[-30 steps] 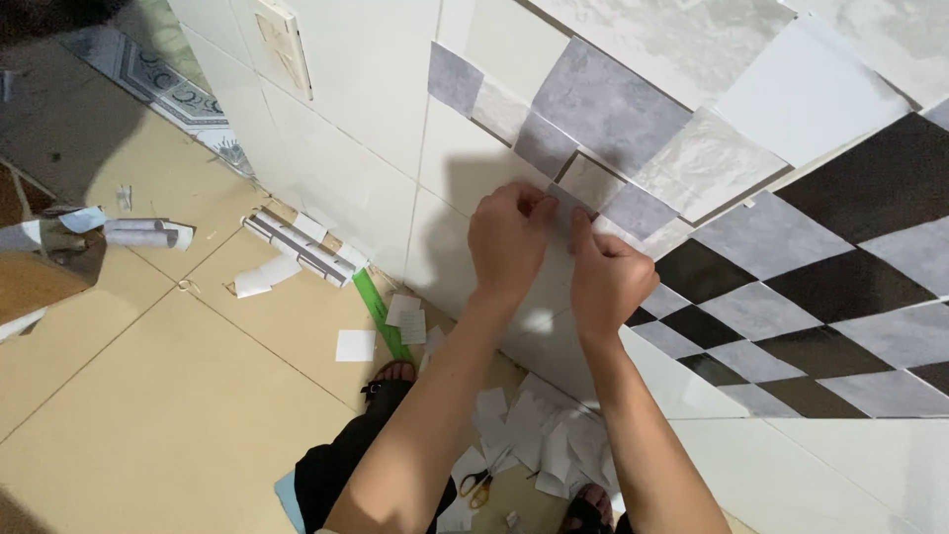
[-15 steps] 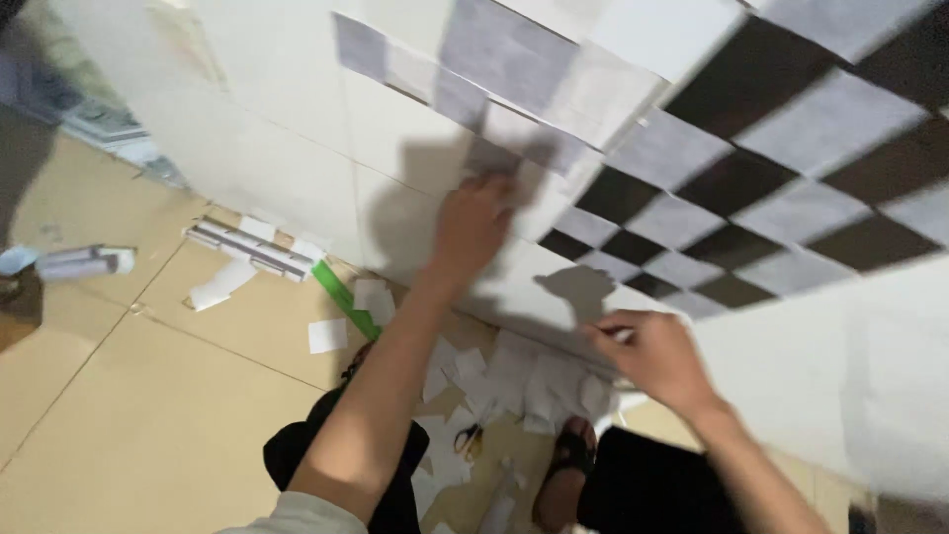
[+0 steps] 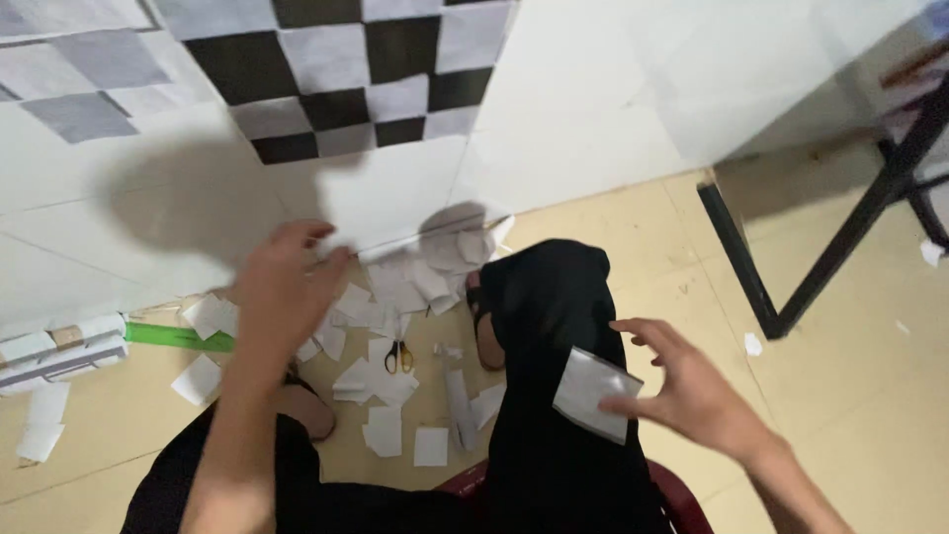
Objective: Applying adhesive vinyl tiles to a wall and cutting them to fit using scissors
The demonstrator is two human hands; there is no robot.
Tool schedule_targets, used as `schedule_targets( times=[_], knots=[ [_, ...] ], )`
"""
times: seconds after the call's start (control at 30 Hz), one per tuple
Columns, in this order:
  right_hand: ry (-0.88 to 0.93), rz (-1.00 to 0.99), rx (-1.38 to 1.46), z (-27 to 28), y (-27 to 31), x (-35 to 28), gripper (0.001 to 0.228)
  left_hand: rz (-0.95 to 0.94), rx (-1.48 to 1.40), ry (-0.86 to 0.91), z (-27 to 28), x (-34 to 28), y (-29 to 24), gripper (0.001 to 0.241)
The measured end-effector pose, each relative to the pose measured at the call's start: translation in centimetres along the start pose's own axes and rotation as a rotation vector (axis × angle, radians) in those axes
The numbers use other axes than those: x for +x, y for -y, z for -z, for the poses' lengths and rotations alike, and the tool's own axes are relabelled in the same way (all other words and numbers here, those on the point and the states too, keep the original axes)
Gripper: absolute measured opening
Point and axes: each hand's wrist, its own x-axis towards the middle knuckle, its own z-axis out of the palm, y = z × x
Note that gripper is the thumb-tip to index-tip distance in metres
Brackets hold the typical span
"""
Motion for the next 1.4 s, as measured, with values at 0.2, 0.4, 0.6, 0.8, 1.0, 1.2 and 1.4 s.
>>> schedule_targets(
  times=[0.2, 0.4, 0.6, 0.8, 1.0, 1.2, 1.4],
  knots=[
    [-0.039, -0.227, 0.039, -3.3, -2.7, -1.6, 0.035, 0.04, -0.137, 0.399, -4.2, -1.5, -6.1, 0.037],
    [0.028, -0.32, 0.011, -3.9, -6.5, -0.4, 0.085, 0.069, -0.435, 0.506, -9.6, -5.1, -9.1, 0.031],
    [0.043, -0.303, 0.267, -1.8, -2.7, -1.2, 0.011, 0.45, -0.722, 0.978, -13.0, -11.4, -14.6, 0.041],
    [0.154, 0.129, 0.297, -1.4, -2.0, -1.8, 0.013, 0.465, -0.948, 0.867, -15.2, -13.2, -15.2, 0.086],
    [-0.069, 0.32, 0.574, -5.3, 6.6, 3.9, 0.023, 0.246, -1.511, 0.566, -5.9, -6.6, -11.6, 0.024],
    [0.042, 0.377, 0.401, -5.5, 20.2, 7.9, 0.009, 0.564, -1.637, 0.317, -1.0, -4.1, -6.8, 0.102],
    [0.277, 0.589, 0.454, -6.4, 26.7, 12.8, 0.011, 0.621, -1.589, 0.071, 3.8, -2.6, -3.2, 0.038]
  ],
)
